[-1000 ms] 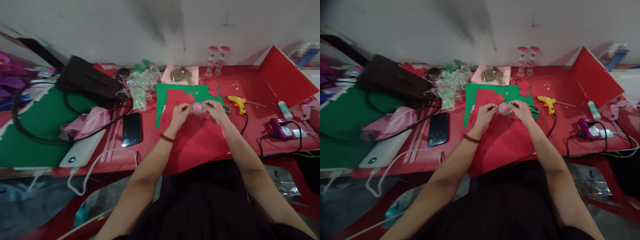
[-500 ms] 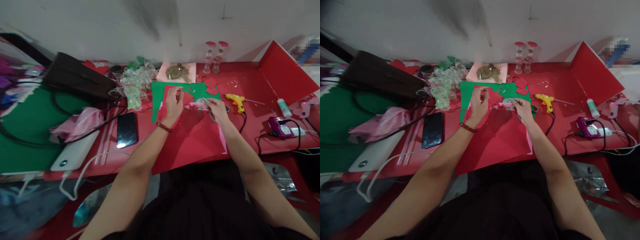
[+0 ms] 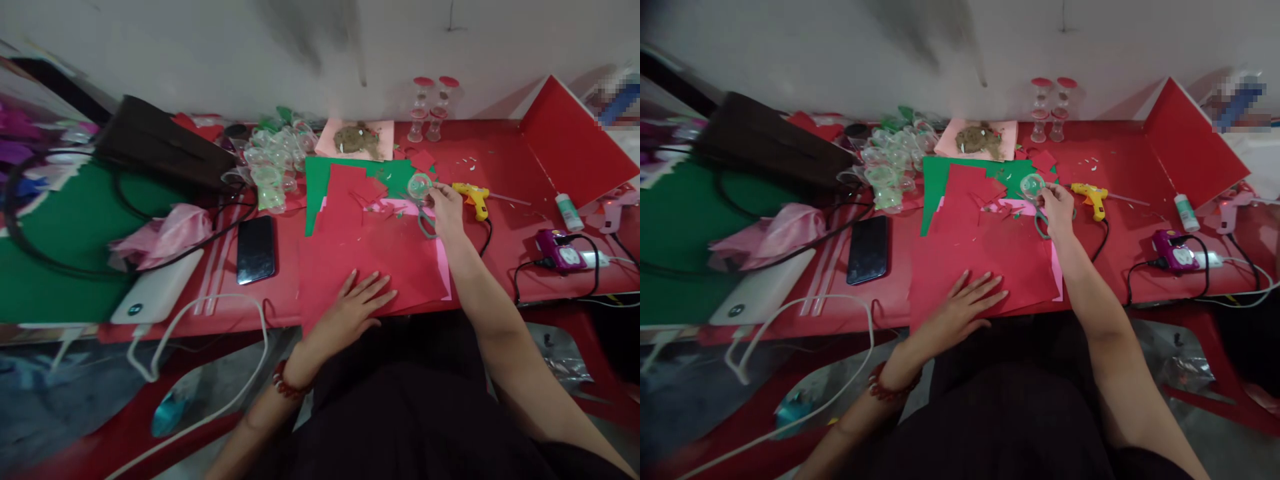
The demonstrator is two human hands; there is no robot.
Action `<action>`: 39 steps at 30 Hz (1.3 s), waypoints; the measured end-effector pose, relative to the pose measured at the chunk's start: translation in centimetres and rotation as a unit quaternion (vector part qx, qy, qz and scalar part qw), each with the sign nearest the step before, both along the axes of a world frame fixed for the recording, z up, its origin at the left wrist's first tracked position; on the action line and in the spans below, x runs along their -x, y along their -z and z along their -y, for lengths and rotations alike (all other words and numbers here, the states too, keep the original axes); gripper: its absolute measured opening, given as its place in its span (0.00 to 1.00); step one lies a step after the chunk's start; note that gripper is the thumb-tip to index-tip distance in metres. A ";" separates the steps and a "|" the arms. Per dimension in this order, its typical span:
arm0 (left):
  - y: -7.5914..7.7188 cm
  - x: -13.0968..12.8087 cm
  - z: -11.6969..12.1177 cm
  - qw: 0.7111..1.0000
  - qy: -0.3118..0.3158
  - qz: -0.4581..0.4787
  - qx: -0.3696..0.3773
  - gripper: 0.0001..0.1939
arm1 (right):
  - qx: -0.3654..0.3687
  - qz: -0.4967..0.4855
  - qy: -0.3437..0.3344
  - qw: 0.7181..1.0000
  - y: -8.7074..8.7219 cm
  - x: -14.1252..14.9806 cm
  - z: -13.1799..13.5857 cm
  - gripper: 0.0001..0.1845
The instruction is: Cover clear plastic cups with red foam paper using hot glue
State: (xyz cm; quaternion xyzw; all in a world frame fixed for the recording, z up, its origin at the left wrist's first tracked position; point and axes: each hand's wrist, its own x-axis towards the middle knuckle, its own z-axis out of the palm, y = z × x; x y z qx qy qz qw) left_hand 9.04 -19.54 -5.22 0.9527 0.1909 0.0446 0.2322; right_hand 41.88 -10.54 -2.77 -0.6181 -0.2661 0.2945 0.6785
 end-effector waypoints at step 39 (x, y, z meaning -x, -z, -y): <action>-0.7 -10.9 -14.9 0.770 -0.170 0.406 0.461 0.33 | -0.081 0.363 -0.189 0.909 1.0 5.3 2.5 0.09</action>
